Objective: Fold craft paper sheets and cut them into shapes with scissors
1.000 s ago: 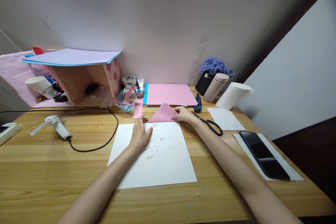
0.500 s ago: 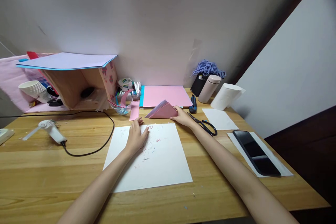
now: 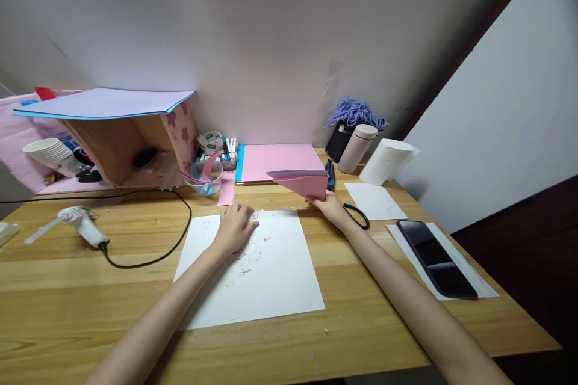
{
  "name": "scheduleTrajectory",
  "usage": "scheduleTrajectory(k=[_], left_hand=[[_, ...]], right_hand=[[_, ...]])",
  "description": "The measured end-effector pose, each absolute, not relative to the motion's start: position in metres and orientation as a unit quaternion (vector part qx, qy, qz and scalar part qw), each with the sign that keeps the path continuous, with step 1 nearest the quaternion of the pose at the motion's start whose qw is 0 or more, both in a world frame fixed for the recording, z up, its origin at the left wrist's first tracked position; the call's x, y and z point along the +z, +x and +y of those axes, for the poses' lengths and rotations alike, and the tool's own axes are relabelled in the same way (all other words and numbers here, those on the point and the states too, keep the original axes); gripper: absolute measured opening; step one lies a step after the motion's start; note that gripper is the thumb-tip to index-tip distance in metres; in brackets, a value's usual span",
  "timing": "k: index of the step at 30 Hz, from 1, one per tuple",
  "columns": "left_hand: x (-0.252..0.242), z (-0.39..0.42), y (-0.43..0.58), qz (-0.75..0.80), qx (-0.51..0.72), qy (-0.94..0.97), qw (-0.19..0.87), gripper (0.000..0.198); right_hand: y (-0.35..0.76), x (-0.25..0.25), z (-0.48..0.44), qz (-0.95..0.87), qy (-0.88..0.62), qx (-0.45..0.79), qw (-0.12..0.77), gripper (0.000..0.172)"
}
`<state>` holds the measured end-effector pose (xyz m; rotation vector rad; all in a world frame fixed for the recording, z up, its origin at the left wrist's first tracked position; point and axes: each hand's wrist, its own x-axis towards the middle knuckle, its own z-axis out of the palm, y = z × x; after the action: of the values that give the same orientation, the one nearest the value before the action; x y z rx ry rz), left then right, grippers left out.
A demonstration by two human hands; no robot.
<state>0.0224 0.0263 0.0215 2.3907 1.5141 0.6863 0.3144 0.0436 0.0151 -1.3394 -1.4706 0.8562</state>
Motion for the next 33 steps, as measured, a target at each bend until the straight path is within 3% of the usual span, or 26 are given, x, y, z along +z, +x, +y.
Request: scheduleTrajectory(k=[11, 24, 33], left_hand=[[0.049, 0.057, 0.025, 0.486, 0.172, 0.796, 0.316, 0.025], [0.033, 0.081, 0.035, 0.334, 0.245, 0.7, 0.582, 0.026], [0.033, 0.079, 0.086, 0.321, 0.266, 0.699, 0.581, 0.017]], right_hand=[[0.325, 0.024, 0.037, -0.534, -0.595, 0.373, 0.471, 0.025], [0.313, 0.025, 0.05, -0.526, -0.584, 0.412, 0.461, 0.027], [0.33, 0.032, 0.026, -0.487, -0.609, 0.375, 0.501, 0.035]])
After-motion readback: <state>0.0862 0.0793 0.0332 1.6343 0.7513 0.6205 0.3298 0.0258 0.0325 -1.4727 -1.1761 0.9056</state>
